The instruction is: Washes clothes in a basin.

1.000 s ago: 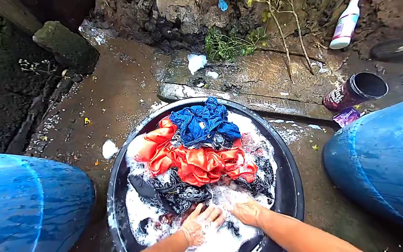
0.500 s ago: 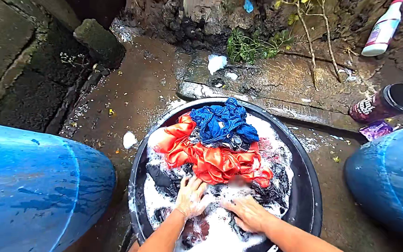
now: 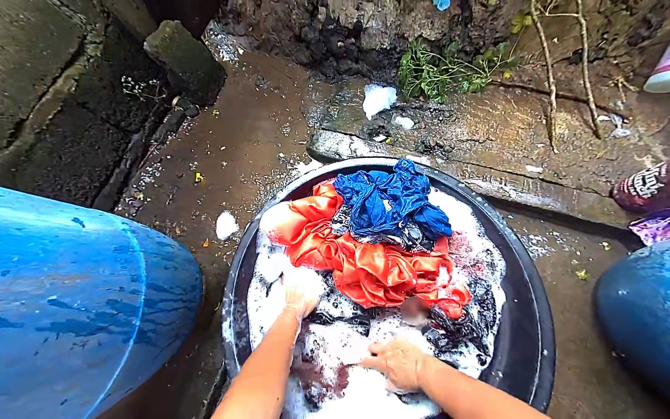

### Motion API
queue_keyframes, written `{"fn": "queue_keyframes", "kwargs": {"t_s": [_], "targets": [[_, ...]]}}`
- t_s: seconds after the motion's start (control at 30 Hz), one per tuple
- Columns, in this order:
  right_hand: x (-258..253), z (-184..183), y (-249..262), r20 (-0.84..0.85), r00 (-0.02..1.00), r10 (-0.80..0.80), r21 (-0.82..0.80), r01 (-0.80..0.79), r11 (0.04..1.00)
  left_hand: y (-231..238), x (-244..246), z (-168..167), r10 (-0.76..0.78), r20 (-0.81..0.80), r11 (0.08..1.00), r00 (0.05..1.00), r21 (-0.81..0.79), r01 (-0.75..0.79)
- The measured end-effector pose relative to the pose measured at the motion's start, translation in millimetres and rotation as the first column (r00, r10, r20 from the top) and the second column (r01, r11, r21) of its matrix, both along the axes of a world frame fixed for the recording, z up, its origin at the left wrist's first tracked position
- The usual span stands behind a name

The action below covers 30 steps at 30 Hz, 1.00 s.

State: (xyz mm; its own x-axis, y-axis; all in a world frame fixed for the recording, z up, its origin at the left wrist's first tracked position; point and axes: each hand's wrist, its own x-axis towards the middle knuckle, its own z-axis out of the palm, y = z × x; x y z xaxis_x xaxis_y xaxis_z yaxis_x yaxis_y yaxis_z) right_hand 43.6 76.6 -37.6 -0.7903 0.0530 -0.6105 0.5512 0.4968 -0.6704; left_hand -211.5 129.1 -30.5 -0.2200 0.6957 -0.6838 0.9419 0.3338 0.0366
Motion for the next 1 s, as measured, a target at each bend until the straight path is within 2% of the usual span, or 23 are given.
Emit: {"fn": "queue_keyframes", "kwargs": {"t_s": [0.07, 0.13, 0.17, 0.2, 0.23, 0.3, 0.37, 0.4, 0.43, 0.47, 0.5, 0.53, 0.57, 0.6, 0.7, 0.77, 0.83, 0.9, 0.93, 0.97, 1.0], "targets": [[21, -3, -14, -0.158, 0.979, -0.131, 0.108, 0.149, 0.983, -5, 3, 11, 0.109, 0.086, 0.980, 0.990, 0.156, -0.122], [38, -15, -40, -0.300, 0.917, -0.263, 0.198, 0.330, 0.923, -26, 29, 8, 0.180, 0.066, 0.932, 0.982, 0.307, -0.191], [41, -19, -45, -0.301, 0.910, -0.284, 0.206, 0.353, 0.913, -36, 45, 5, 0.194, 0.029, 0.935, 0.981, 0.296, -0.194], [42, -20, -44, -0.257, 0.925, -0.278, 0.209, 0.334, 0.919, -44, 58, 1, 0.179, 0.003, 0.957, 0.984, 0.234, -0.174], [40, -18, -35, -0.131, 0.960, -0.247, 0.158, 0.266, 0.951, -46, 65, -3, 0.167, -0.015, 0.976, 0.986, 0.145, -0.163], [32, -15, -11, 0.069, 0.984, -0.162, 0.020, 0.161, 0.987, -32, 64, -4, 0.111, -0.008, 0.978, 0.994, -0.175, -0.110], [25, -13, 2, 0.144, 0.983, -0.113, -0.052, 0.122, 0.991, -20, 54, -3, 0.038, 0.058, 0.932, 0.998, -0.362, -0.015], [24, -11, 4, 0.128, 0.986, -0.107, -0.046, 0.114, 0.992, -17, 48, 0, 0.008, 0.089, 0.925, 0.996, -0.380, 0.027], [25, -9, 5, 0.080, 0.988, -0.133, -0.023, 0.135, 0.991, -17, 43, 4, 0.004, 0.113, 0.947, 0.994, -0.320, 0.032], [30, -6, 3, 0.005, 0.981, -0.195, 0.017, 0.195, 0.981, -22, 39, 6, 0.049, 0.125, 0.989, 0.991, -0.146, -0.031], [37, -3, -2, -0.066, 0.958, -0.278, 0.073, 0.282, 0.957, -32, 36, 1, 0.124, 0.132, 0.978, 0.984, 0.151, -0.143], [44, 0, -10, -0.124, 0.920, -0.372, 0.147, 0.388, 0.910, -42, 35, -7, 0.206, 0.150, 0.865, 0.967, 0.433, -0.252], [48, 4, -17, -0.166, 0.874, -0.458, 0.217, 0.485, 0.847, -47, 33, -13, 0.297, 0.162, 0.728, 0.941, 0.599, -0.333], [50, 11, -20, -0.137, 0.847, -0.514, 0.252, 0.531, 0.809, -46, 29, -14, 0.397, 0.158, 0.650, 0.904, 0.647, -0.399], [49, 33, -15, 0.145, 0.838, -0.526, 0.217, 0.491, 0.843, -22, 15, -4, 0.546, 0.073, 0.728, 0.835, 0.453, -0.515], [47, 36, -7, 0.233, 0.823, -0.518, 0.179, 0.487, 0.855, -3, 27, 17, 0.568, 0.143, 0.703, 0.811, 0.429, -0.568], [42, 36, -3, 0.261, 0.822, -0.506, 0.146, 0.485, 0.862, 1, 65, 42, 0.474, 0.214, 0.758, 0.854, 0.393, -0.520], [38, 36, -3, 0.293, 0.825, -0.483, 0.123, 0.468, 0.875, -6, 103, 52, 0.276, 0.249, 0.929, 0.928, 0.178, -0.324], [38, 36, -4, 0.303, 0.827, -0.474, 0.125, 0.459, 0.880, -7, 112, 49, 0.170, 0.290, 0.976, 0.942, 0.080, -0.201], [39, 35, -7, 0.302, 0.829, -0.471, 0.131, 0.453, 0.882, -8, 111, 45, 0.110, 0.362, 0.990, 0.926, 0.042, -0.134], [40, 33, -11, 0.297, 0.834, -0.465, 0.134, 0.445, 0.885, -10, 99, 41, 0.107, 0.453, 0.986, 0.885, 0.066, -0.153]]}}
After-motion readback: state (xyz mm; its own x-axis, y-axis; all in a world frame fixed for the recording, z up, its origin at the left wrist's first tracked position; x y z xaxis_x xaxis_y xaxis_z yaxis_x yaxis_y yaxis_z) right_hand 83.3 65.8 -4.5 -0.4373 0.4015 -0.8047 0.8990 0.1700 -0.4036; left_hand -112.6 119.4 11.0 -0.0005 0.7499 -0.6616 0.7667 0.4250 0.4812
